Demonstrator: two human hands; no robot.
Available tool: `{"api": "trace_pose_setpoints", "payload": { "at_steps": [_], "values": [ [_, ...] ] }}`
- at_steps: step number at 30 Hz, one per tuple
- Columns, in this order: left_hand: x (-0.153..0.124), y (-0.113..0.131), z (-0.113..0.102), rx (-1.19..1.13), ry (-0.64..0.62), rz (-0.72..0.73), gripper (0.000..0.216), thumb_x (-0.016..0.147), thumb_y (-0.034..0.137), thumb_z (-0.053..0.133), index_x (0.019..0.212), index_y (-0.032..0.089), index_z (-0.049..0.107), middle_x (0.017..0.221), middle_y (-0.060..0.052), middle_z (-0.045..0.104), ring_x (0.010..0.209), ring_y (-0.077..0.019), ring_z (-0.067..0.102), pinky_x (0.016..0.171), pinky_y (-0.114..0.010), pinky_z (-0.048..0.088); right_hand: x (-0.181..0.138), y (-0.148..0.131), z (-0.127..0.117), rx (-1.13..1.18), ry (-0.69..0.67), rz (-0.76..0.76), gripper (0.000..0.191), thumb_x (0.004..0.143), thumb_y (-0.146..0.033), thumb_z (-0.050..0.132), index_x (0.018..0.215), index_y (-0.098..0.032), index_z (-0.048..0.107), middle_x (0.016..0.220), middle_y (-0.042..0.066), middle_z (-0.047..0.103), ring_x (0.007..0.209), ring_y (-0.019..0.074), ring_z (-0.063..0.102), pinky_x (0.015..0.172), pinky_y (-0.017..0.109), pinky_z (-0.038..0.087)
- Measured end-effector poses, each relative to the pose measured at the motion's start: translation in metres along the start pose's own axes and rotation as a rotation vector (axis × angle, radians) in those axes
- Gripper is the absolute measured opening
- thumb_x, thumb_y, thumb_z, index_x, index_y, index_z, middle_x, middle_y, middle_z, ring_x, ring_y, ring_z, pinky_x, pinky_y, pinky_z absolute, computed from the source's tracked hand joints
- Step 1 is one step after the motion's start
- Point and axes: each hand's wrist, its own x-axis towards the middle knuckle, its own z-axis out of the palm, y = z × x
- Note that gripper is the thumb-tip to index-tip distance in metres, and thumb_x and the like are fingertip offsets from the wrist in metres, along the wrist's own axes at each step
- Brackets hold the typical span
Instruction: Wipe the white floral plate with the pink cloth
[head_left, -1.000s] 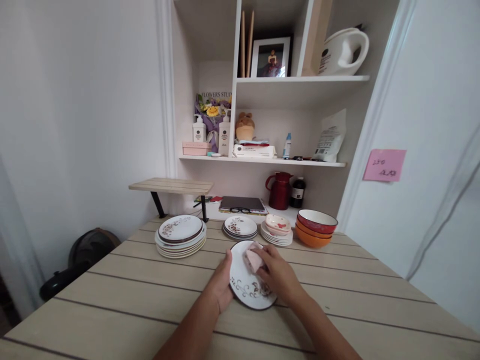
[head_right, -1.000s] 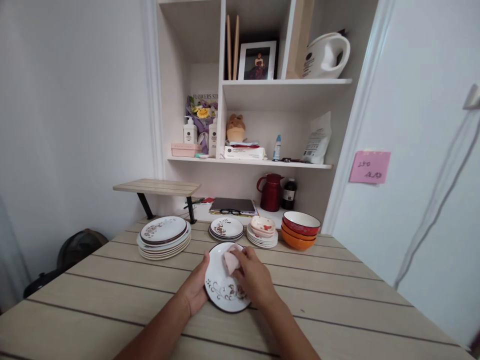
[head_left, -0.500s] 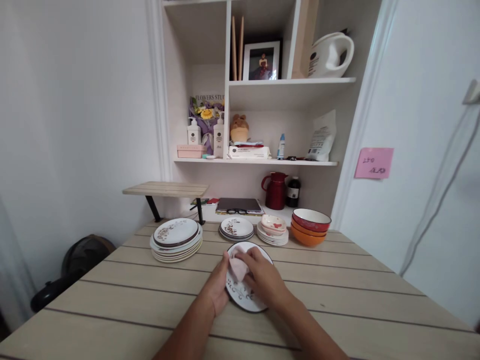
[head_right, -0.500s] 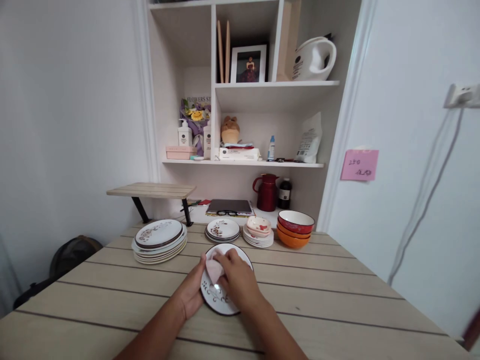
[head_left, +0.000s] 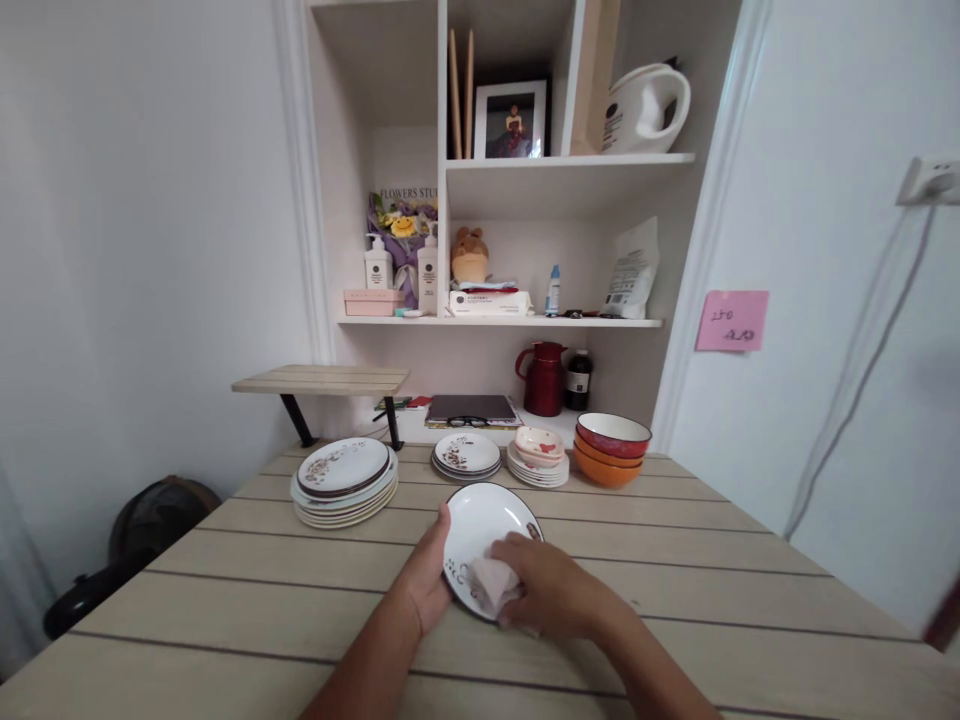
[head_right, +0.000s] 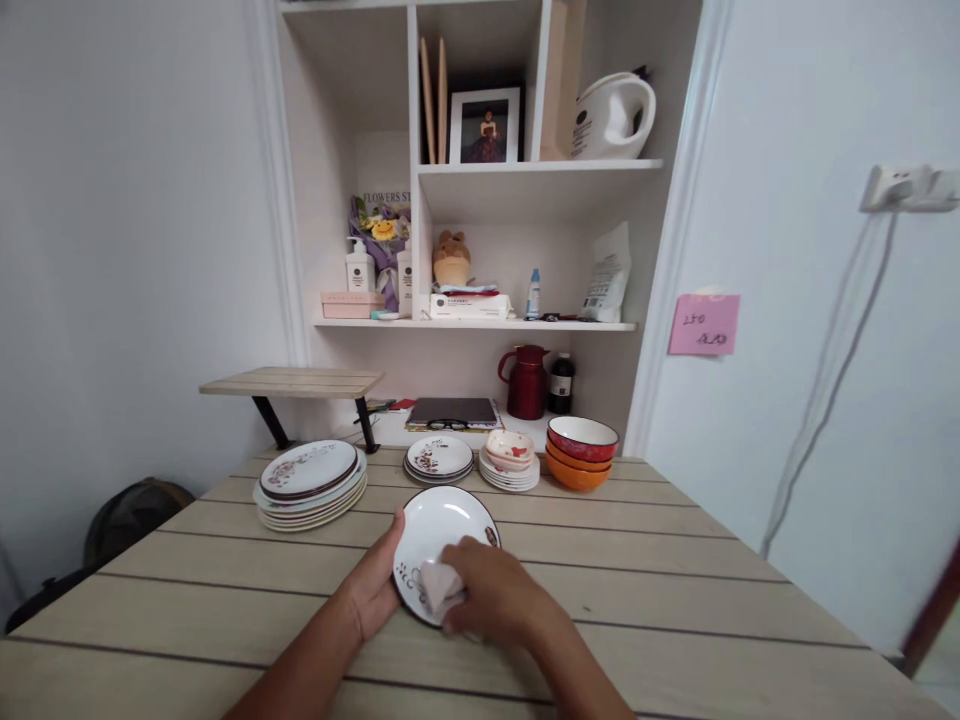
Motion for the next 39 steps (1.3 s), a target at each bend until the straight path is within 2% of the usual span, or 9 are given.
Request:
{"api": "trace_pose_setpoints", "payload": {
  "at_steps": [5, 11, 13, 16, 20, 24, 30, 34, 39],
  "values": [
    [-0.001, 0.002, 0.003, -0.026, -0.017, -0.008, 0.081, 0.071, 0.070, 0.043, 0.126, 0.011, 0.049, 0.114, -0.017, 0.064, 0.111, -0.0299, 0.055, 0.100, -0.041, 0.035, 0.021, -0.025, 0.010, -0.029, 0.182, -0.074, 0.046, 0.070, -0.021, 0.056, 0.115, -0.030, 0.054, 0.108, 0.003, 0.051, 0.093, 0.0190, 0.053, 0.073, 0.026, 0.037],
    [0.001, 0.000, 0.006, 0.012, 0.013, -0.015, 0.076, 0.075, 0.066, 0.044, 0.129, 0.014, 0.046, 0.118, -0.016, 0.061, 0.114, -0.0289, 0.054, 0.102, -0.043, 0.032, 0.031, 0.000, -0.002, -0.079, 0.400, 0.096, 0.047, 0.077, -0.020, 0.049, 0.123, -0.029, 0.050, 0.108, 0.005, 0.052, 0.092, 0.0179, 0.053, 0.078, 0.026, 0.037],
    [0.001, -0.001, 0.006, 0.027, 0.004, -0.011, 0.070, 0.077, 0.060, 0.047, 0.130, 0.013, 0.046, 0.119, -0.016, 0.061, 0.114, -0.0289, 0.053, 0.102, -0.043, 0.032, 0.023, 0.009, -0.007, -0.086, 0.362, 0.139, 0.046, 0.076, -0.024, 0.051, 0.122, -0.027, 0.051, 0.108, 0.006, 0.053, 0.088, 0.0182, 0.055, 0.073, 0.026, 0.038],
    [-0.001, -0.001, 0.006, 0.040, 0.016, 0.003, 0.067, 0.078, 0.055, 0.050, 0.129, 0.011, 0.047, 0.119, -0.017, 0.061, 0.114, -0.0292, 0.054, 0.102, -0.042, 0.031, 0.005, 0.016, -0.010, -0.100, 0.181, 0.177, 0.052, 0.067, -0.032, 0.063, 0.118, -0.027, 0.054, 0.105, 0.006, 0.057, 0.087, 0.0215, 0.056, 0.071, 0.028, 0.038],
    [-0.004, 0.001, 0.006, 0.040, -0.002, -0.008, 0.069, 0.077, 0.058, 0.049, 0.126, 0.011, 0.049, 0.116, -0.017, 0.063, 0.112, -0.0293, 0.055, 0.101, -0.042, 0.034, -0.005, 0.006, -0.004, 0.008, -0.050, 0.009, 0.056, 0.054, -0.039, 0.074, 0.107, -0.027, 0.060, 0.099, 0.003, 0.060, 0.093, 0.0233, 0.054, 0.077, 0.029, 0.037],
    [-0.005, 0.002, 0.007, 0.027, -0.033, -0.032, 0.074, 0.074, 0.066, 0.044, 0.124, 0.012, 0.051, 0.113, -0.017, 0.064, 0.109, -0.0296, 0.057, 0.098, -0.042, 0.037, 0.012, -0.012, 0.009, 0.034, 0.079, -0.108, 0.039, 0.067, -0.029, 0.063, 0.106, -0.029, 0.058, 0.102, 0.001, 0.056, 0.090, 0.0188, 0.054, 0.076, 0.027, 0.037],
    [-0.003, -0.002, 0.008, 0.037, -0.048, 0.055, 0.067, 0.074, 0.057, 0.055, 0.126, 0.015, 0.050, 0.113, -0.017, 0.064, 0.108, -0.0294, 0.058, 0.098, -0.043, 0.037, 0.024, 0.006, 0.005, 0.016, 0.285, 0.130, 0.045, 0.074, -0.023, 0.051, 0.118, -0.029, 0.051, 0.106, 0.004, 0.050, 0.088, 0.0170, 0.055, 0.072, 0.025, 0.036],
    [-0.004, -0.004, 0.007, 0.071, -0.002, 0.107, 0.063, 0.072, 0.045, 0.064, 0.125, 0.015, 0.050, 0.109, -0.017, 0.066, 0.104, -0.0293, 0.060, 0.097, -0.044, 0.038, 0.015, 0.012, 0.004, 0.027, 0.243, 0.124, 0.053, 0.071, -0.023, 0.053, 0.123, -0.024, 0.047, 0.106, 0.006, 0.051, 0.089, 0.0186, 0.055, 0.075, 0.026, 0.037],
    [-0.006, -0.004, 0.009, 0.156, 0.060, 0.168, 0.056, 0.065, 0.032, 0.075, 0.114, 0.011, 0.058, 0.097, -0.016, 0.070, 0.093, -0.0280, 0.065, 0.087, -0.039, 0.047, 0.010, -0.013, 0.011, 0.023, 0.156, 0.049, 0.055, 0.067, -0.018, 0.054, 0.121, -0.027, 0.048, 0.108, 0.005, 0.051, 0.090, 0.0196, 0.055, 0.078, 0.029, 0.039]
  ]
}}
